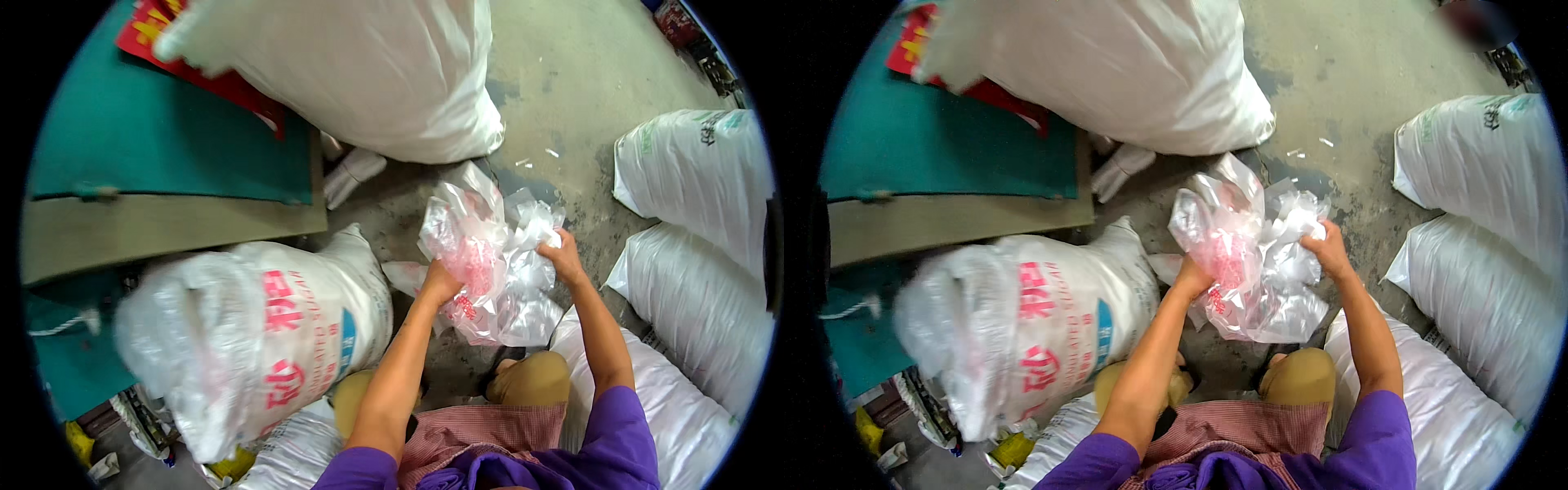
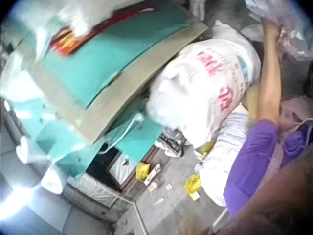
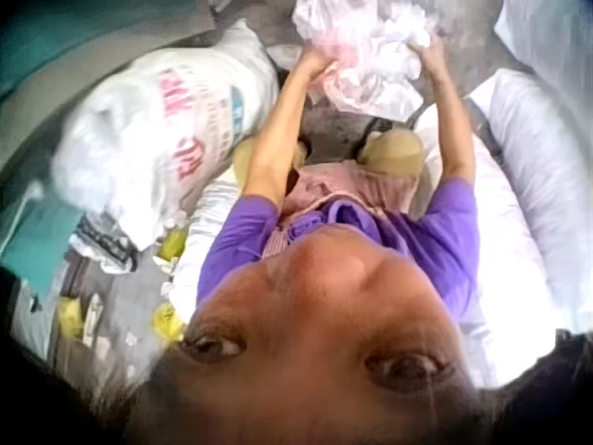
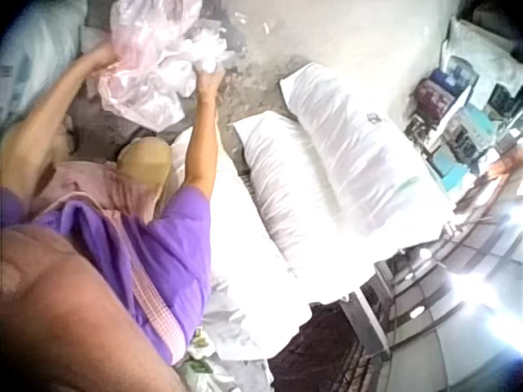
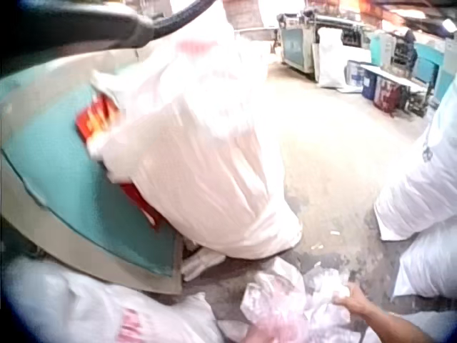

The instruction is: The person folds white plastic bags with red text on a green table, stacks them, and secures the stack with a rubber band. They also sit on the floor to handle loose plastic bags and rubber bands.

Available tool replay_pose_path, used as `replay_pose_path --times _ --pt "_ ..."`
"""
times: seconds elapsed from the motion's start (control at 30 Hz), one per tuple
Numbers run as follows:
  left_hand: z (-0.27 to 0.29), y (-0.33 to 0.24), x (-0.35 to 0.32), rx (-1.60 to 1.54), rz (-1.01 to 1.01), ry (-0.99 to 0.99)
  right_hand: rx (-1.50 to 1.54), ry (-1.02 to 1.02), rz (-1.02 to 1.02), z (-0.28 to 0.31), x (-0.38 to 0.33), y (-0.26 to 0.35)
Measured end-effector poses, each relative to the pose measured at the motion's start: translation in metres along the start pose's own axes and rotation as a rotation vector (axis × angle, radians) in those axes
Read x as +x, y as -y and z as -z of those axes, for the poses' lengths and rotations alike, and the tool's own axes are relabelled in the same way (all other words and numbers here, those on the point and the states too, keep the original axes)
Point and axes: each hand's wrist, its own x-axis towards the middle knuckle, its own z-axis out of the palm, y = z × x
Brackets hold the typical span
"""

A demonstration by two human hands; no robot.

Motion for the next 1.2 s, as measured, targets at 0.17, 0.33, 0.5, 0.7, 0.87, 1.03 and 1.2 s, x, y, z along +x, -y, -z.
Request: replay_pose_path --times 0.17,0.33,0.5,0.7,0.87,1.03,1.2 --pt "0.108 -0.086 -0.056 0.192 -0.246 -0.180 0.004 0.106 0.018 -0.025 -0.051 0.113" --pt "0.234 -0.217 -0.108 0.103 -0.249 -0.397 0.296 0.104 -0.054 -0.050 -0.116 0.267" --pt "0.335 -0.343 -0.055 0.145 -0.262 -0.504 0.555 0.196 0.089 -0.072 -0.107 0.396" --pt "0.337 -0.411 0.097 0.288 -0.057 -0.440 0.735 0.236 -0.025 -0.127 -0.014 0.459" --pt "0.283 -0.351 0.147 0.186 0.215 -0.193 0.700 0.315 -0.167 -0.117 0.021 0.434" --pt "0.220 -0.262 0.127 0.319 0.375 -0.053 0.174 0.705 -0.104 -0.123 -0.003 0.461" --pt "0.200 -0.218 0.110 0.402 0.479 0.003 0.499 1.157 0.074 -0.131 0.035 0.470"
